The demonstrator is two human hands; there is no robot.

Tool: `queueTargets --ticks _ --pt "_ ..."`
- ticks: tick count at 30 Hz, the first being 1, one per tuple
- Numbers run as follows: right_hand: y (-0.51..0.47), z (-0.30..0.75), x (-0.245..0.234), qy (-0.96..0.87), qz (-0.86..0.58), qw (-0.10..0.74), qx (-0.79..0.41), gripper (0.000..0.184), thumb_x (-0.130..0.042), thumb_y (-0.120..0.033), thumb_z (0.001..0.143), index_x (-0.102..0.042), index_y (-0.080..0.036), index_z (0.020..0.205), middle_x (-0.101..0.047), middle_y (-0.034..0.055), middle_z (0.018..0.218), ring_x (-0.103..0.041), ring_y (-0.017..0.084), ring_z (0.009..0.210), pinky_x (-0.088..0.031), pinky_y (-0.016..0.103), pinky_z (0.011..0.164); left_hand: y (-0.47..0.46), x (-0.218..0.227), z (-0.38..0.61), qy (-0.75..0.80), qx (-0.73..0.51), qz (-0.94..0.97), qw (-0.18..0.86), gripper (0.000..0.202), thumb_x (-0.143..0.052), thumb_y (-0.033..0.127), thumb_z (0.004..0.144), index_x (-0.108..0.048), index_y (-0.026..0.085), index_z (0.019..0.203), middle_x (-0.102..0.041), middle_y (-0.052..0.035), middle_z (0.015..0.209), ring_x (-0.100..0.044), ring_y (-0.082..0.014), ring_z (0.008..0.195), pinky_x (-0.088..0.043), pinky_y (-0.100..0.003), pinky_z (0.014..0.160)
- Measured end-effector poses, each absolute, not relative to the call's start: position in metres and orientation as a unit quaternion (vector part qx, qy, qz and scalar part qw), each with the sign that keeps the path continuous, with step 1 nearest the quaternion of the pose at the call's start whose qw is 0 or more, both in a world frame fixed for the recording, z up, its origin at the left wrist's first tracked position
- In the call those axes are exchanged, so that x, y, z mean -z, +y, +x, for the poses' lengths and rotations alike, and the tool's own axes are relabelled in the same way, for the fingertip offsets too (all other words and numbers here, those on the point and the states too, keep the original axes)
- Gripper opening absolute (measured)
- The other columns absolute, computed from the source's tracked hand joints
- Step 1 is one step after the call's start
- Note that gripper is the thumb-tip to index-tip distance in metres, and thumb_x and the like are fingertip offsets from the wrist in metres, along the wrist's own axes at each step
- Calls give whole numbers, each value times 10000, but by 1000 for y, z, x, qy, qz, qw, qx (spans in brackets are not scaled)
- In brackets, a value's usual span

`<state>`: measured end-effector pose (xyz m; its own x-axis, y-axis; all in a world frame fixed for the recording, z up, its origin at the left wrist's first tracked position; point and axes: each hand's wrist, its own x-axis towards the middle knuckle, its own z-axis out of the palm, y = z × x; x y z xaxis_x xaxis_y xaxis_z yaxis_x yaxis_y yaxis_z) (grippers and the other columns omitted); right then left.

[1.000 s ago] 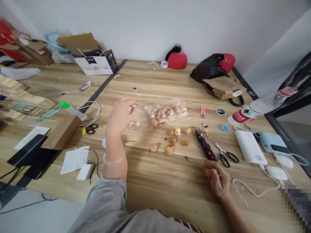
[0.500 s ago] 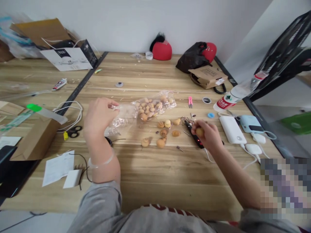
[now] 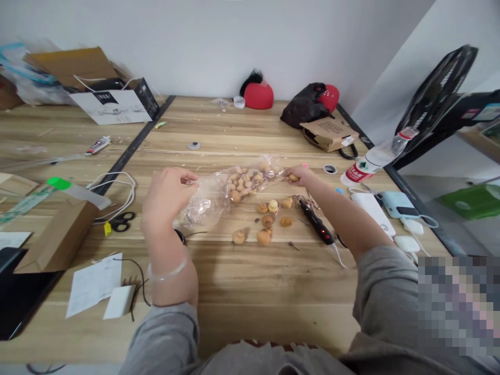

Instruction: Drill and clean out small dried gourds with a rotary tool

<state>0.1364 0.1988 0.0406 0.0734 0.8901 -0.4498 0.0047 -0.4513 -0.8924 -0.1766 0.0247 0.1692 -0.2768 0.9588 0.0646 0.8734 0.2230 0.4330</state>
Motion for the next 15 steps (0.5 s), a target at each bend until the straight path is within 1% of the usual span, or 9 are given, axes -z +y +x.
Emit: queueTargets --ticks 2,4,6,7,8,11,13,15 --pt "203 134 -47 -391 -634 370 -555 311 -596 -334 957 -599 -149 1207 -635 86 1177 -652 189 984 -578 386 828 26 -169 -178 772 -199 593 112 180 -618 237 721 -751 206 837 -731 -72 853 -678 -275 823 -512 -410 866" --pt "208 131 -59 -440 -625 375 -524 200 -658 -233 913 -643 -107 1068 -667 55 978 -646 133 799 -569 280 685 27 -167 -180 770 -209 593 115 154 -624 222 715 -748 213 807 -729 -63 825 -678 -268 807 -514 -401 862" --pt "212 124 -75 -492 -599 390 -498 104 -732 -65 803 -665 -68 883 -629 10 737 -567 74 615 -480 181 538 27 -166 -182 765 -222 592 118 151 -628 217 713 -747 219 805 -724 -56 800 -675 -264 787 -518 -400 852" --pt "214 120 -85 -515 -583 395 -489 126 -748 1 745 -667 -61 818 -602 -7 661 -531 57 570 -437 158 500 28 -165 -182 765 -226 592 119 153 -629 219 713 -749 218 809 -722 -57 792 -673 -263 778 -521 -403 848" --pt "215 116 -94 -537 -565 401 -481 147 -755 33 709 -669 -57 788 -590 -13 630 -517 48 556 -415 147 488 28 -165 -183 765 -225 592 121 158 -629 224 716 -750 214 816 -721 -59 789 -672 -263 774 -523 -408 847" --pt "219 98 -124 -633 -492 415 -430 150 -762 27 683 -671 -34 786 -624 13 674 -547 53 612 -418 142 518 27 -165 -184 765 -217 595 115 179 -628 239 729 -760 202 844 -721 -69 797 -670 -264 784 -521 -425 858" --pt "220 85 -144 -708 -435 406 -380 149 -751 22 689 -669 -18 807 -657 41 744 -591 72 693 -444 154 567 26 -166 -184 768 -218 592 110 187 -632 238 737 -766 194 860 -719 -75 793 -669 -267 797 -516 -427 861" --pt "220 71 -162 -758 -399 391 -336 131 -729 -2 710 -671 -29 824 -682 37 797 -626 79 757 -461 162 615 25 -166 -186 773 -224 584 104 190 -636 229 740 -769 188 868 -716 -81 791 -667 -270 801 -512 -422 855"
